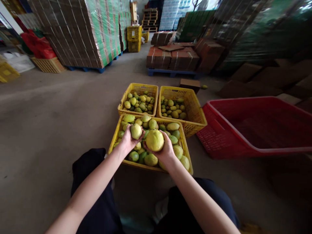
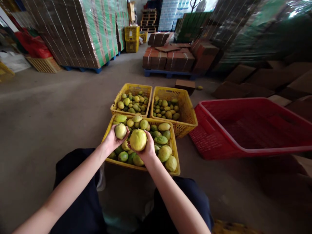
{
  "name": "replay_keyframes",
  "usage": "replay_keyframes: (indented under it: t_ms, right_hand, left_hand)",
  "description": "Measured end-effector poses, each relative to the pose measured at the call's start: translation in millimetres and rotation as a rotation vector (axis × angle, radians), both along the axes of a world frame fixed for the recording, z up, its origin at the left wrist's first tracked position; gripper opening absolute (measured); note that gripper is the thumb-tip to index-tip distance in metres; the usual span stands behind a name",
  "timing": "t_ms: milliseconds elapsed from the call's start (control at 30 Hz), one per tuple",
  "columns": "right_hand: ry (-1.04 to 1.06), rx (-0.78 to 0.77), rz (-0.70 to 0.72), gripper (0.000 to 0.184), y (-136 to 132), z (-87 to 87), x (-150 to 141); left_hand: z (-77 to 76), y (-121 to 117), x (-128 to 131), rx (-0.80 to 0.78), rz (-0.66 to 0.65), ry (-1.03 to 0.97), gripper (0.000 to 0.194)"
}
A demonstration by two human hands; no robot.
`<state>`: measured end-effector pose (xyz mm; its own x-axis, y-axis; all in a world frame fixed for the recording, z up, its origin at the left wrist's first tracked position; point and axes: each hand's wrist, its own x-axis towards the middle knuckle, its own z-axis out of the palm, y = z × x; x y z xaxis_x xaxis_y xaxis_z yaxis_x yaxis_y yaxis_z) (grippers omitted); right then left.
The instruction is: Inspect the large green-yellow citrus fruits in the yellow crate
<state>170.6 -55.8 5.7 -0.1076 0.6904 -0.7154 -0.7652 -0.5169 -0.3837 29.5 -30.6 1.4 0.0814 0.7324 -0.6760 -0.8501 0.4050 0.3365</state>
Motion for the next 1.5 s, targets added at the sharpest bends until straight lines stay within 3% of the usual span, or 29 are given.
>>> replay_keyframes:
  t_ms: [100, 233, 400, 533, 700, 900, 1033, 1267, 1367, 1500]
  right_hand:
    - [-0.046, 0.048, -0.013, 0.013, 1.1, -3.0, 1.7]
    - [-0.108, 0.067, -0.005, 0.013, 2.3, -14.6, 5.5]
    - [-0.101, -0.009, -0.051, 0.015, -1.4, -18.7, 4.7]
    - [-0.049, -0.009, -0.042, 0.021, -2.2, -10.5, 3.7]
    - [-0.023, 0.107, -0.064, 0.020, 0.3, -3.4, 4.6]
    - [0.042, -0.030, -0.126, 0.009, 0.9, -3.4, 4.1]
    - [-0.001, -0.106, -0.168, 0.008, 0.8, -1.3, 0.2]
    - [0.013, 0.012, -0.261, 0.014, -3.4, 10.5, -1.7]
    - [0.010, -0.034, -0.246, 0.012, -2.0, 9.2, 0.7]
    - [-0.050, -0.097, -0.157, 0.018, 0.6, 0.8, 2.1]
  left_hand:
    - [7.8, -1.1, -1.2, -0.010, 0.017, 0.034, 0.020]
    - [12.3, -2.9, -1.9, -0.095, -0.030, -0.022, 0.032]
    - [14.1, -3.7, -1.4, -0.127, -0.017, -0.032, 0.030]
    - [18.7, -2.9, -0.5, -0.087, 0.018, -0.019, 0.020]
    - [21.1, -2.6, -1.7, -0.025, -0.072, 0.023, 0.019]
    - [13.5, -3.6, -4.6, 0.012, -0.157, 0.010, 0.038]
    - [13.2, -4.4, -4.1, 0.101, -0.142, 0.113, 0.028]
    - [14.6, -6.1, -4.3, 0.250, -0.185, 0.170, 0.016]
    - [15.6, -7.8, -5.3, 0.262, -0.200, 0.186, 0.015]
    - [18.4, -7.9, -6.6, 0.221, -0.224, 0.175, 0.028]
